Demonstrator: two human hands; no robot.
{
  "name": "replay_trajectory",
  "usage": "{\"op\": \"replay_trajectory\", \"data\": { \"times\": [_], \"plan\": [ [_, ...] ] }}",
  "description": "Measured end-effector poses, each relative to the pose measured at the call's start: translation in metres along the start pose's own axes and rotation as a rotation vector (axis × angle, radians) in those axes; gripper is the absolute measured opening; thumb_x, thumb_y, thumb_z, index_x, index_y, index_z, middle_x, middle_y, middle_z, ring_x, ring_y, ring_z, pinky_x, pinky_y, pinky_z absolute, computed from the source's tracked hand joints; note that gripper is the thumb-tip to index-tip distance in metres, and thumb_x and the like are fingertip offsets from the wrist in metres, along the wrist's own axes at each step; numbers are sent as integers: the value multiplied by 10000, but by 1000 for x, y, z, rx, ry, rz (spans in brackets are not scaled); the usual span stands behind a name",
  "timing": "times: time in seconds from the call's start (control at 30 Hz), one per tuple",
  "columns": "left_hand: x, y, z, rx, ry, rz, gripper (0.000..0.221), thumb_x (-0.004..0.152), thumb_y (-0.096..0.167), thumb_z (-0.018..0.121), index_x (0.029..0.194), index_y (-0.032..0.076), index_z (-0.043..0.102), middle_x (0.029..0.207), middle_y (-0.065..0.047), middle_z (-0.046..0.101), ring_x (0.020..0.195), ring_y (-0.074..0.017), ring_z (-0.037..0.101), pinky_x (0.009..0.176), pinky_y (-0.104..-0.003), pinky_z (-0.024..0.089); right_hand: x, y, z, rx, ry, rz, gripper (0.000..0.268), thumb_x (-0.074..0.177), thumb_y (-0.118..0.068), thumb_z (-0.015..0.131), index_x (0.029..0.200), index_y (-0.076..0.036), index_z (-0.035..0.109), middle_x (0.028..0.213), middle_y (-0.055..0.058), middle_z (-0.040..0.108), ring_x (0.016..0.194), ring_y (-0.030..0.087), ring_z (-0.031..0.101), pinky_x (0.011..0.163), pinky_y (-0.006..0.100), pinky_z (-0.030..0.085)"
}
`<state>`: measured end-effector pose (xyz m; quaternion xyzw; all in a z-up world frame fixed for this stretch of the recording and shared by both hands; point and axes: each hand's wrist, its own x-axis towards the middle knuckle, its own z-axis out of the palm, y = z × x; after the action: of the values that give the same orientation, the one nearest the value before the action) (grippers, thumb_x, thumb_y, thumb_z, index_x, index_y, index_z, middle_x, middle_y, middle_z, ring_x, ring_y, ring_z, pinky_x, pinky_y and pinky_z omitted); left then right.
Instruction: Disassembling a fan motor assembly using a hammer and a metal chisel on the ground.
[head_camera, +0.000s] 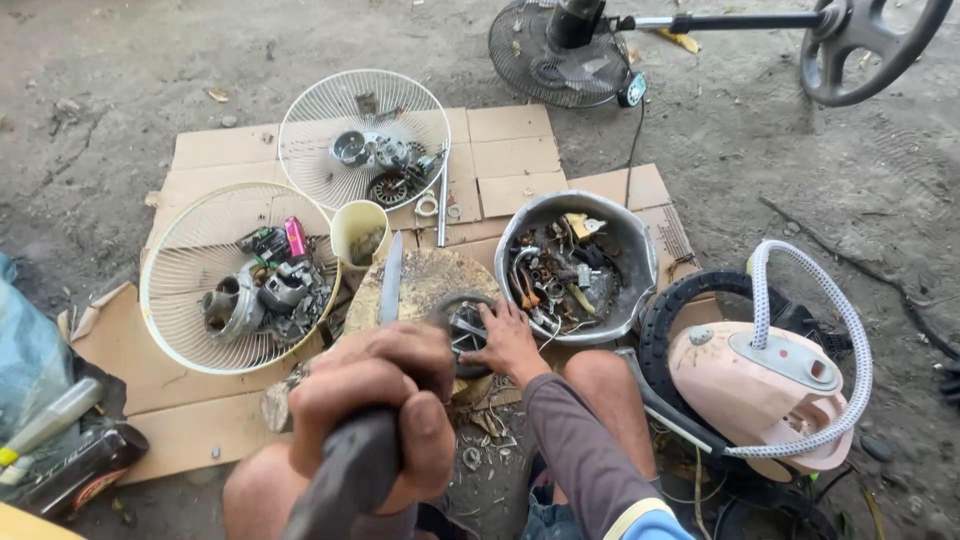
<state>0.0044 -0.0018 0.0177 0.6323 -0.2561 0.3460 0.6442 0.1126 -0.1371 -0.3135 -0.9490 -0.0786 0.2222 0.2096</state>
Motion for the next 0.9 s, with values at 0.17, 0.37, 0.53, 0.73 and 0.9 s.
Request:
{"op": "replay_trajectory", "data": {
  "times": [0.17, 0.37, 0.53, 0.73, 0.9],
  "plan": [
    [-145, -138, -33, 22, 1, -367, 229, 995, 102, 606, 1221, 98, 568, 915, -45, 590, 577, -65, 514, 436, -195, 511, -5, 16, 8, -19, 164, -138, 1103, 619, -773, 798, 1447, -102, 515, 1269, 171, 515, 1301, 377, 489, 1167, 589, 365],
    [-200, -139, -49, 715, -216, -1314, 196, 890, 225, 673, 857, 38, 721, 695, -75, 725, 576, -212, 632, 558, -343, 526, 4, 34, 10, -11, 207, -87, 1061, 627, -555, 945, 1473, -97, 496, 1426, 240, 467, 1296, 477, 447, 1083, 592, 388],
    [-224, -147, -80, 642, -144, -1335, 205, 938, 244, 665, 820, 76, 658, 691, -31, 630, 554, -172, 559, 514, -315, 479, 22, 17, 15, -2, 180, -43, 1146, 631, -596, 941, 1540, -122, 428, 1443, 257, 410, 1340, 457, 378, 1139, 609, 299],
    [-212, -135, -90, 723, -265, -1567, 236, 913, 293, 611, 853, 76, 682, 723, -51, 647, 563, -189, 583, 557, -338, 471, 40, 14, 7, 161, 120, 6, 1049, 642, -470, 970, 1462, -110, 424, 1646, 204, 165, 1536, 425, 106, 1258, 610, 64],
    [-227, -144, -109, 627, -230, -1806, 203, 976, 225, 657, 951, 27, 695, 703, -68, 610, 491, -175, 576, 444, -307, 518, 57, 16, 7, 316, 80, -1, 1153, 658, -385, 961, 1577, -145, 306, 1716, 197, 73, 1566, 421, 101, 1269, 612, 111]
  ]
}}
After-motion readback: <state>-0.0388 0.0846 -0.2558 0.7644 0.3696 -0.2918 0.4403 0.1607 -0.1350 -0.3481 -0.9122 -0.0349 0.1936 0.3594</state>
